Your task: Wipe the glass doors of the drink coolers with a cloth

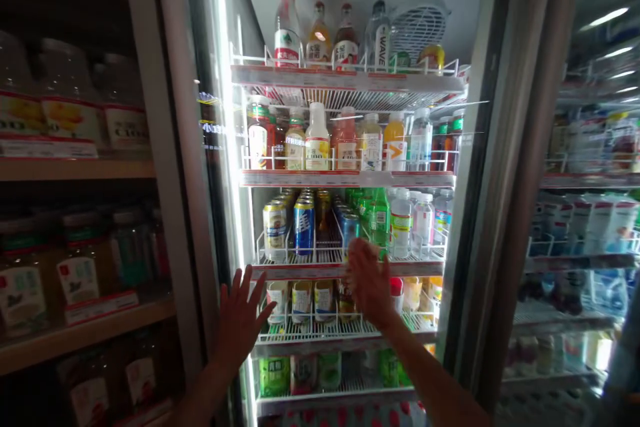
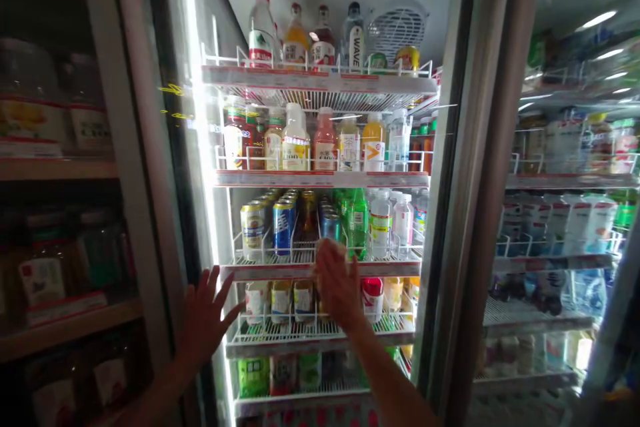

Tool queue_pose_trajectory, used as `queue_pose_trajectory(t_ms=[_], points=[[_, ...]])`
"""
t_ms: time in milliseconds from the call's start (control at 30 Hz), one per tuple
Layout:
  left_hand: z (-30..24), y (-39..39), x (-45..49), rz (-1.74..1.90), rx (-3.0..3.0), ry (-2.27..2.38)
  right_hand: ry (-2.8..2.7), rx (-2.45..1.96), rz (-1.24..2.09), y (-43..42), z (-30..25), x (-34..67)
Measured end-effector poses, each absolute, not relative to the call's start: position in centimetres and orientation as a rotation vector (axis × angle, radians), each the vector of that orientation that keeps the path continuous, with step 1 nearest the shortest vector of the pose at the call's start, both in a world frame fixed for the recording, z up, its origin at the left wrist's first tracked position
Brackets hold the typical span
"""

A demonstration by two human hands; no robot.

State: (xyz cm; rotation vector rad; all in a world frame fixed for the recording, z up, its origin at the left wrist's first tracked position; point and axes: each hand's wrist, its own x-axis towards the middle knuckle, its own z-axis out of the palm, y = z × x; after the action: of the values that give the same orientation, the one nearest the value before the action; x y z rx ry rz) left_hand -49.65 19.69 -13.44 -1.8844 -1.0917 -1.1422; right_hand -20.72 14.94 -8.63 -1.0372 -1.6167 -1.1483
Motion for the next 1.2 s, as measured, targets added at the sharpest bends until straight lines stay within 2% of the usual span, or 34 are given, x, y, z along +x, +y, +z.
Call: queue_pose_trajectory(t_ms=[133,333,533,600,700,767,900,967,1133,1200], points=[[-13.5,19.6,-49.7,-1.12,-1.907,-1.126,-1.054,-1.161,-1.046,15.9,-7.0,-18.6],[-13.4,19.4,-49.8,-1.137,-1.907,-1.095,-1.796,-0.966,-1.171,15.3,-8.3,-21.6],[-12.3,18.3,-48.9,-1.225,-1.877,-1.079,-0.966,-1.178,-1.084,15.9,-3.5,-16.2],[-10.5,18.2,-47.8,-1.261,-1.832,-1.024,-1.075,-1.164,-1.084,16.1,-2.9,-17.9],[-6.7,19.0,-45.9,-1.285,-1.772,-0.917,-1.595,-1.004,-1.168,15.9,-3.5,-21.1],[-4.4,19.9,-45.1,-1.292,-1.75,-0.89,-1.688,-0.967,-1.184,15.7,-3.3,-21.0],[-2.8,21.4,-44.7,-1.274,-1.735,-0.887,-1.071,-1.122,-1.082,16.0,-0.2,-17.4],[-3.0,21.7,-44.8,-1.272,-1.711,-0.877,-0.979,-1.108,-1.046,16.3,0.8,-17.8],[-3.5,21.6,-45.0,-1.25,-1.692,-0.884,-1.703,-0.898,-1.181,16.1,-0.8,-22.8],[-3.5,21.5,-45.1,-1.244,-1.708,-0.901,-1.711,-0.888,-1.209,16.0,-0.3,-21.9]])
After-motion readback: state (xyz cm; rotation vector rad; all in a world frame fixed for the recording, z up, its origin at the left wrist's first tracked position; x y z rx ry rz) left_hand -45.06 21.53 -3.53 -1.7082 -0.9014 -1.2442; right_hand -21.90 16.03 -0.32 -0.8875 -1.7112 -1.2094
